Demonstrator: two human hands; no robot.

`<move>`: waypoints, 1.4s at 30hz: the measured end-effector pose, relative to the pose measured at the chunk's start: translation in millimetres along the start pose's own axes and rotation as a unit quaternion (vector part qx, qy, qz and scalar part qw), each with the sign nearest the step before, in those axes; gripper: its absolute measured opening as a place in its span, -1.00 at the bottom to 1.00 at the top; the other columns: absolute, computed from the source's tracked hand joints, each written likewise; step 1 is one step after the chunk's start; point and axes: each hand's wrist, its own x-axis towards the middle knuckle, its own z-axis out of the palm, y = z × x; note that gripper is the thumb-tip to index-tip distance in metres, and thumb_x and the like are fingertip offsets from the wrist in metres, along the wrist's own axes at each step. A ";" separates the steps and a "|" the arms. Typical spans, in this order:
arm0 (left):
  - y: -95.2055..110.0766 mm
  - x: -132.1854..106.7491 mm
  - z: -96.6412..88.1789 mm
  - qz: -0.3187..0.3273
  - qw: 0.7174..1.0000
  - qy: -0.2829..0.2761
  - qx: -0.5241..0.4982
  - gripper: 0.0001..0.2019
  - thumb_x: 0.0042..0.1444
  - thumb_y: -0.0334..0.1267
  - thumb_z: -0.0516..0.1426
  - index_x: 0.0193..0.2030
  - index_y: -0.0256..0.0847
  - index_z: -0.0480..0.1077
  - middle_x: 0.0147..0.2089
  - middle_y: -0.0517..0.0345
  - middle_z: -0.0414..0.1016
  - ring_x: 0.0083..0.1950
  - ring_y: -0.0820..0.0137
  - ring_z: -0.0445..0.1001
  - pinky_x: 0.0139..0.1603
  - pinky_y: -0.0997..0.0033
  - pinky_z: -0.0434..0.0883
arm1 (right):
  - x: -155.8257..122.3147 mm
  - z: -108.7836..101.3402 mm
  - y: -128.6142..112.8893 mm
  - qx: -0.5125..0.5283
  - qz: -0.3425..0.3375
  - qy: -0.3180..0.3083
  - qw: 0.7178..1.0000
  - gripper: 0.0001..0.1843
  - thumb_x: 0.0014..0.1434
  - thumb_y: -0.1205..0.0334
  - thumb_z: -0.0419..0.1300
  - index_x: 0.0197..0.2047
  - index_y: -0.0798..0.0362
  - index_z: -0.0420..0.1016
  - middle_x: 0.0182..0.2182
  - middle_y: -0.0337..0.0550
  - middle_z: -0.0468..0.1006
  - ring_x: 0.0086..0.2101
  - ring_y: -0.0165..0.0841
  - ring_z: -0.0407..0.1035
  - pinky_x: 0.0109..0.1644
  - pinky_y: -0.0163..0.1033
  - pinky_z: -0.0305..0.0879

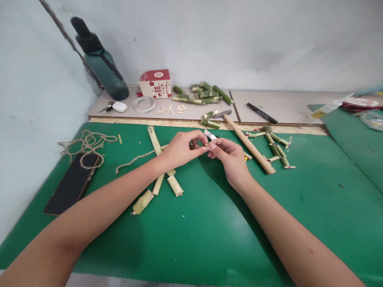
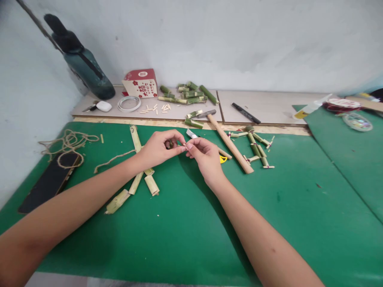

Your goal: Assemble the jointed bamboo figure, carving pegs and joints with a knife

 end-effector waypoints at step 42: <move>0.2 -3.0 -1.3 0.072 0.981 -0.076 0.163 -0.96 0.31 -0.33 0.04 -0.14 -0.15 0.30 -0.04 0.08 0.48 -0.15 0.35 0.41 -0.12 0.32 0.29 | -1.8 4.5 4.2 -0.060 -0.030 -0.019 0.998 -0.55 0.14 -0.20 0.47 -0.33 0.01 0.53 -0.47 -0.27 0.47 -0.45 -0.41 0.31 -0.34 -0.25 0.28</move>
